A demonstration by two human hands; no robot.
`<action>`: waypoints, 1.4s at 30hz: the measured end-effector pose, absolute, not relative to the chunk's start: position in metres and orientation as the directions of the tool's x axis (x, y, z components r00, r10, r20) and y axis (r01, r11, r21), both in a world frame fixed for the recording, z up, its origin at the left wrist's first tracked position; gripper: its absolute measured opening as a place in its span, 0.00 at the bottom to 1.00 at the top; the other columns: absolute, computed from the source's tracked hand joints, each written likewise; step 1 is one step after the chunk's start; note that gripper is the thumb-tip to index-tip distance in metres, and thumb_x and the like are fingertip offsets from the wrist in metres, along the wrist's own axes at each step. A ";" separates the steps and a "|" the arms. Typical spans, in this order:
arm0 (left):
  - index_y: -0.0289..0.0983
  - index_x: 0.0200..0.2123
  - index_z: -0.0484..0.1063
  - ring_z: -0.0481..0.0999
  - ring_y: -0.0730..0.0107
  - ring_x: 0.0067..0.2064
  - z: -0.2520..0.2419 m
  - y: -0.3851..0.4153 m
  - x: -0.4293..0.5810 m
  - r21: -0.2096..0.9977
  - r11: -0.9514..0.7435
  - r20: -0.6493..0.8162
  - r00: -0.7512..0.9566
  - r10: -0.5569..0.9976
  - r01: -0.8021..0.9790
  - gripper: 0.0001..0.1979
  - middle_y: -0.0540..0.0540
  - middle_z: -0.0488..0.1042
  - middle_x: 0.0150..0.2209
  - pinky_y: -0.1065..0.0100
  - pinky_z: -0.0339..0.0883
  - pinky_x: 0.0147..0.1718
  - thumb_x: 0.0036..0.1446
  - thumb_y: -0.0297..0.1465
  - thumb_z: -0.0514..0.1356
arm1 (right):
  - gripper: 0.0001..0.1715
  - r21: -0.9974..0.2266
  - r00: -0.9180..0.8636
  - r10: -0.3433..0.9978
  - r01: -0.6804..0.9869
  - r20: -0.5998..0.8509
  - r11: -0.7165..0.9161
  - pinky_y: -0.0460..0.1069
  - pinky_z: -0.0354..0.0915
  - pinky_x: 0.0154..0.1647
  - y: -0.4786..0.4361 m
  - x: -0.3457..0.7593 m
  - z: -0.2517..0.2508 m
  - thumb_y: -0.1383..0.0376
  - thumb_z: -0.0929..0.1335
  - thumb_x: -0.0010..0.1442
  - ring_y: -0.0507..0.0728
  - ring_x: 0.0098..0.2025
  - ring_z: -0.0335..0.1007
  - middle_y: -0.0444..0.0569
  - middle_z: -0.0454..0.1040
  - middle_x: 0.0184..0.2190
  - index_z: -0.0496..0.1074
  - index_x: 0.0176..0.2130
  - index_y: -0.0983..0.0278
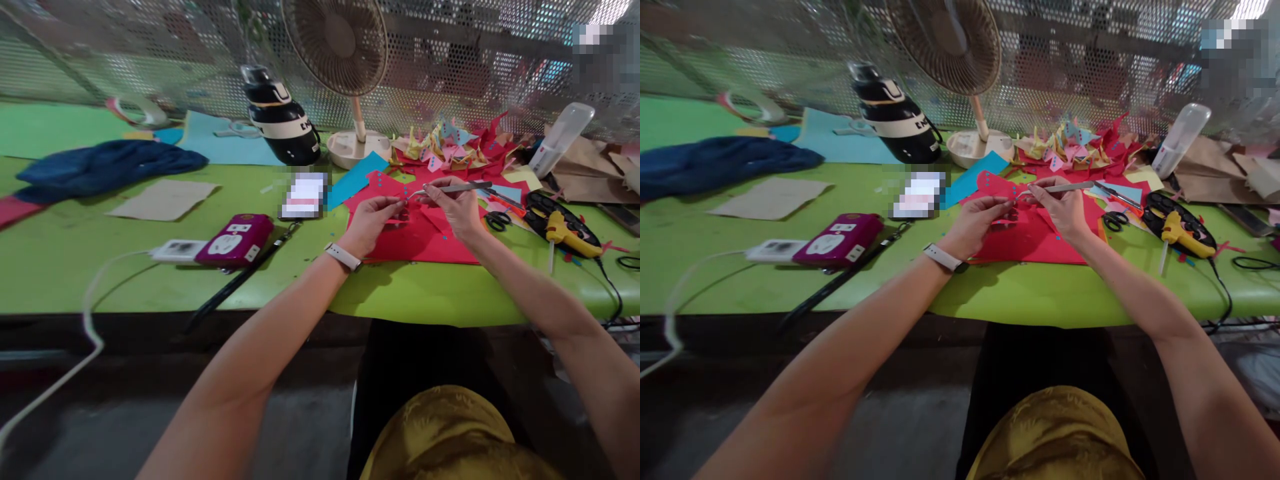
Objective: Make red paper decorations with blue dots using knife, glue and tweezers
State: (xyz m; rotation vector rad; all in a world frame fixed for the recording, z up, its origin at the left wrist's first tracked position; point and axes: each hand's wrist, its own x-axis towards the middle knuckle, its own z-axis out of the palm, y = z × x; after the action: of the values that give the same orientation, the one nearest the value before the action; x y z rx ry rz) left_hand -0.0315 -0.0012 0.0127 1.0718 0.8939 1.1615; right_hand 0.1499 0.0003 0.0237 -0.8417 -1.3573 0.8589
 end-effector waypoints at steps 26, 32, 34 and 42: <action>0.35 0.34 0.77 0.77 0.73 0.32 0.014 -0.001 -0.033 0.962 0.045 0.013 0.210 0.978 -0.268 0.07 0.48 0.78 0.31 0.71 0.74 0.33 0.52 0.29 0.70 | 0.21 -0.904 0.053 0.903 -0.006 0.426 0.426 0.52 0.77 0.40 0.000 0.151 0.024 0.48 0.76 0.52 0.56 0.34 0.81 0.44 0.78 0.28 0.73 0.33 0.60; 0.34 0.34 0.77 0.77 0.73 0.32 0.016 -0.002 -0.033 0.958 0.049 0.013 0.213 0.977 -0.283 0.06 0.48 0.78 0.31 0.70 0.74 0.33 0.53 0.28 0.70 | 0.24 -0.904 0.065 0.903 -0.021 0.425 0.427 0.50 0.77 0.38 0.001 0.150 0.025 0.47 0.77 0.49 0.55 0.32 0.80 0.43 0.78 0.27 0.72 0.33 0.61; 0.34 0.34 0.78 0.77 0.73 0.32 0.016 -0.002 -0.032 0.957 0.051 0.010 0.210 0.978 -0.286 0.04 0.48 0.78 0.31 0.70 0.74 0.32 0.54 0.27 0.69 | 0.23 -0.904 0.066 0.903 -0.021 0.424 0.426 0.50 0.77 0.38 0.000 0.150 0.025 0.47 0.77 0.49 0.55 0.32 0.80 0.43 0.79 0.27 0.72 0.32 0.61; 0.35 0.34 0.78 0.77 0.72 0.32 0.015 -0.002 -0.032 0.960 0.052 0.007 0.210 0.978 -0.275 0.03 0.48 0.78 0.30 0.70 0.74 0.32 0.55 0.26 0.68 | 0.22 -0.904 0.046 0.903 -0.009 0.427 0.427 0.51 0.77 0.38 0.000 0.150 0.023 0.47 0.76 0.51 0.55 0.33 0.81 0.44 0.79 0.28 0.72 0.33 0.60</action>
State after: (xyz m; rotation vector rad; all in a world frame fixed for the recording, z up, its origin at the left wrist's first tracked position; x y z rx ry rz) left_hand -0.0320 -0.0022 0.0151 1.0766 0.8619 1.1597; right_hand 0.1498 -0.0002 0.0227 -0.8867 -1.3415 0.8581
